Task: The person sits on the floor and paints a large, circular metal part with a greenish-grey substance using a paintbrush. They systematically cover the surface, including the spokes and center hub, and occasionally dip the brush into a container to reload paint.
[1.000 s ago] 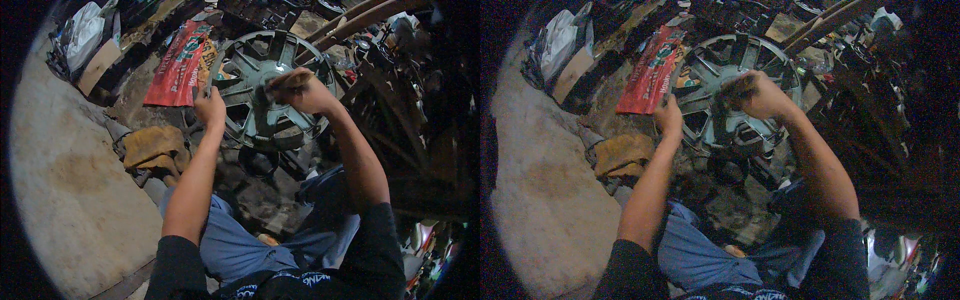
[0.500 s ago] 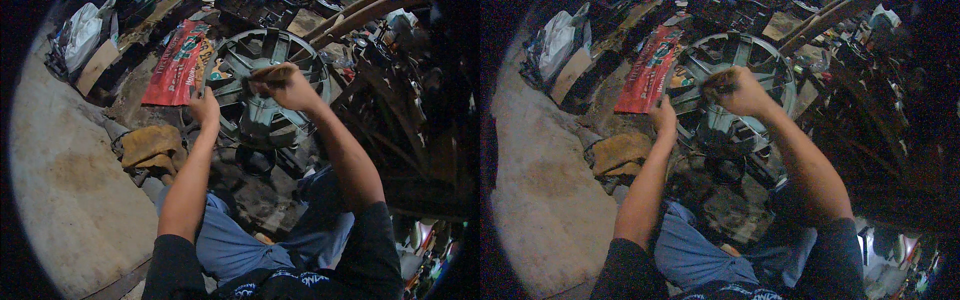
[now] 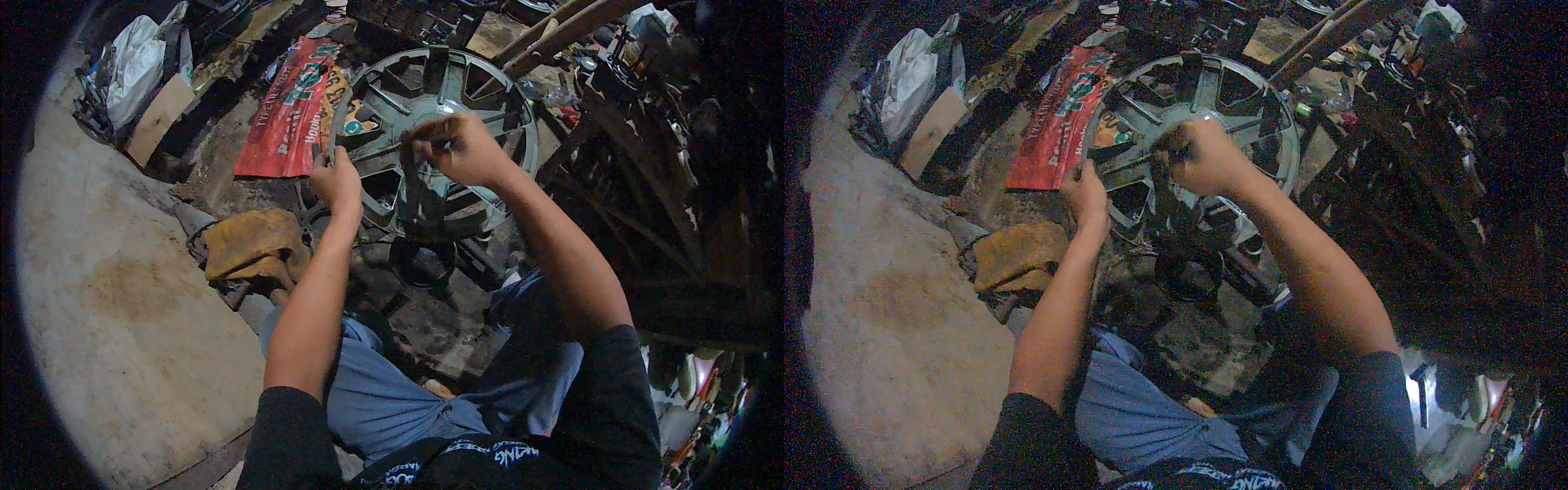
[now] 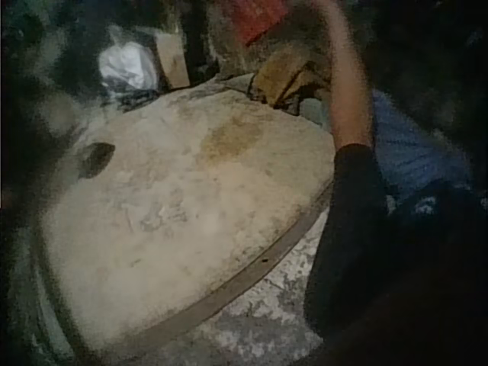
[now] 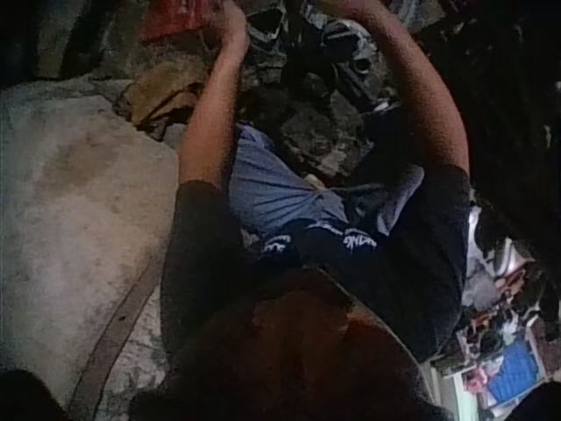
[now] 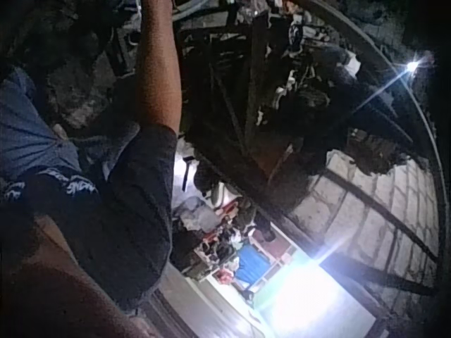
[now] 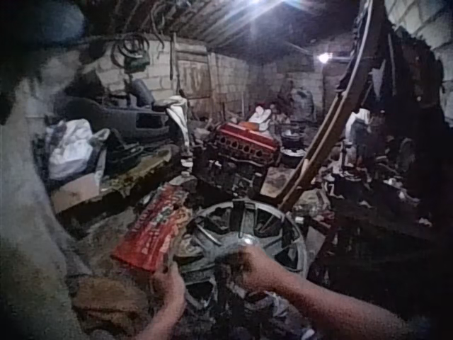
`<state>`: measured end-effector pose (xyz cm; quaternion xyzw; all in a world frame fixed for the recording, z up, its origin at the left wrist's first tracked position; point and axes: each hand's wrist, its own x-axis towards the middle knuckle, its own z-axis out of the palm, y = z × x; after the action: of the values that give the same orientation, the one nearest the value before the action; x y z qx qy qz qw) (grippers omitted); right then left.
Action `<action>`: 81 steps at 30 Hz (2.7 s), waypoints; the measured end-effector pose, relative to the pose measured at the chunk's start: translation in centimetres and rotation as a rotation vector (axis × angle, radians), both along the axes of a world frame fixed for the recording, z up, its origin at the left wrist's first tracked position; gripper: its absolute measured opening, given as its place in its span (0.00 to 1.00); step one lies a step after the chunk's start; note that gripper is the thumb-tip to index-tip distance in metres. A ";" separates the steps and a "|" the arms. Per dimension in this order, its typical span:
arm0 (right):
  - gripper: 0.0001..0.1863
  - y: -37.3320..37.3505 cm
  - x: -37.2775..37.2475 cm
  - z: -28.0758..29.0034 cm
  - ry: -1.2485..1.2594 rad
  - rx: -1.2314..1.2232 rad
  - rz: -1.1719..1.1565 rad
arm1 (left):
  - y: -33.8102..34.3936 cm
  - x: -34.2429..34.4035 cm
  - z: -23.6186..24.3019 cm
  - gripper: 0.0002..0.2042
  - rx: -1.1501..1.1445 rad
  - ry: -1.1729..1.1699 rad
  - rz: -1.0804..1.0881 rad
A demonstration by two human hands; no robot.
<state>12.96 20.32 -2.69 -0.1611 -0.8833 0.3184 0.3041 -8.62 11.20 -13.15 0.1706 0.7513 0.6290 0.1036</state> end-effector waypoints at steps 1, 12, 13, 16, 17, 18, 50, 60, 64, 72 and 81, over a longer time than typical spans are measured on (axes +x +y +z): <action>0.07 -0.7 0.0 0.2 -0.005 0.080 0.024 | -0.2 0.2 0.0 0.19 0.005 0.004 0.004; 0.11 -4.2 0.8 0.1 -0.159 -0.314 0.174 | -1.0 0.2 1.2 0.20 -0.166 0.098 0.035; 0.11 -3.7 0.7 -0.3 -0.180 -0.302 0.130 | -0.9 -0.2 0.9 0.20 -0.132 0.059 0.028; 0.10 -1.3 0.7 -0.4 -0.157 -0.056 -0.013 | -0.2 0.3 1.5 0.20 -0.054 0.086 0.019; 0.09 -1.4 0.7 -0.1 -0.087 -0.047 -0.020 | -0.4 0.5 1.6 0.20 -0.038 0.119 0.028; 0.09 -1.4 1.0 0.3 -0.018 -0.037 -0.028 | -0.5 0.6 1.8 0.20 -0.031 0.132 0.030; 0.08 -1.5 2.5 1.4 -0.076 -0.073 -0.077 | -0.7 1.3 2.2 0.18 -0.021 0.219 0.044; 0.08 -2.1 3.1 1.6 -0.145 -0.113 -0.001 | -0.8 2.0 3.5 0.19 0.006 0.173 0.002; 0.07 -3.6 3.8 0.2 -0.114 -0.261 0.124 | -0.9 1.7 3.2 0.18 0.052 0.205 0.044; 0.06 -4.1 4.3 0.7 -0.140 -0.174 0.085 | -0.7 0.2 1.4 0.18 0.077 0.266 0.067; 0.09 -4.5 4.6 1.9 -0.153 -0.386 0.107 | -1.1 0.5 2.4 0.19 -0.061 0.203 0.092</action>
<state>17.53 15.87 -0.76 -0.1930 -0.8336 0.4844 0.1824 -8.08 10.14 -10.78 0.1956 0.7838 0.5894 0.0034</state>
